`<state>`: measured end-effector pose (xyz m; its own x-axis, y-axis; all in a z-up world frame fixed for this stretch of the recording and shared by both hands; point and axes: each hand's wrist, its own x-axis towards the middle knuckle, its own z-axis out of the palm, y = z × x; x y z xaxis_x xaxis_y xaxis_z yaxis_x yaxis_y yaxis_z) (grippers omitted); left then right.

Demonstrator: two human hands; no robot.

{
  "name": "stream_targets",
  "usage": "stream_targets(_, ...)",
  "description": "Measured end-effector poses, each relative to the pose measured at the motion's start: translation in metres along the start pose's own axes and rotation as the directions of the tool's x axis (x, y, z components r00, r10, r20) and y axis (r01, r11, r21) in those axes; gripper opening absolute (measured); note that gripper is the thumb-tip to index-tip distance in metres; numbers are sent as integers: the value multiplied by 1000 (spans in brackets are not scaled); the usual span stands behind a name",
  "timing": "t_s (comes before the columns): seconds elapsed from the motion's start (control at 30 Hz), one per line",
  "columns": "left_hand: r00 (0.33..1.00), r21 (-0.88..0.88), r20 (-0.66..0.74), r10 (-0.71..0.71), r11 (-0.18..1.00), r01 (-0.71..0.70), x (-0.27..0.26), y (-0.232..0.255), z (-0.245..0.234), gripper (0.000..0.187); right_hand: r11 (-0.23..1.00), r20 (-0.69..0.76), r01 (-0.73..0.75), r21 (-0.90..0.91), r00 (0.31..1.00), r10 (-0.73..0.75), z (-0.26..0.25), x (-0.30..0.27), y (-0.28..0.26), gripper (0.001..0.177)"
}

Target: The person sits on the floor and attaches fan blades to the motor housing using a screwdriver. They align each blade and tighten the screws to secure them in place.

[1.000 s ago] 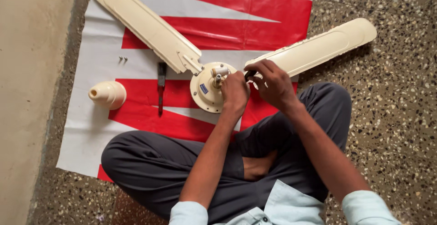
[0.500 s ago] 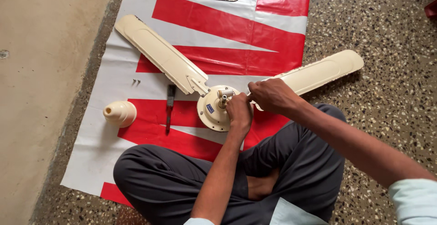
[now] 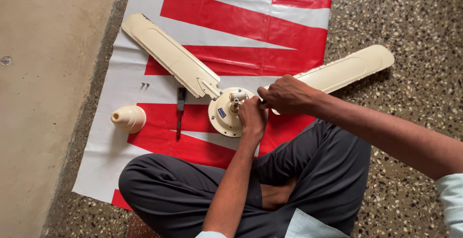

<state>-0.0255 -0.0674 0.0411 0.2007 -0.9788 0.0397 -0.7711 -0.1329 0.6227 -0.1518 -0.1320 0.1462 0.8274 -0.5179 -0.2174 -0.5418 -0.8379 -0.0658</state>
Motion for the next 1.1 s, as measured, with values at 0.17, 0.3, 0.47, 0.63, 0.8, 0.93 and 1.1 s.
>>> stream_targets(0.17,1000,-5,24,-13,1000,13,-1,0,-3,15,990,142,-141,-25,979,143,-6,4,-2,53)
stream_targets(0.3,995,85,100,-17,996,9,0,3,-6,29,995,-185,86,60,980,-73,0,3,5,31)
stream_targets(0.47,999,104,42,29,994,-33,-1,3,-4,15,997,10,5,-77,1000,-4,-3,0,3,21)
stream_targets(0.63,998,152,59,25,988,-34,1,2,-3,14,987,203,-143,-79,967,157,-9,-1,0,45)
stream_targets(0.8,996,94,86,-13,996,5,0,3,-5,14,996,-194,94,-7,976,-94,5,2,6,28)
stream_targets(0.93,999,10,40,26,1000,-27,-2,2,-7,12,997,-101,69,-32,992,-72,13,7,6,30)
stream_targets(1.1,999,46,25,21,999,-23,-1,1,-5,10,998,10,6,-65,1000,-5,10,13,4,34)
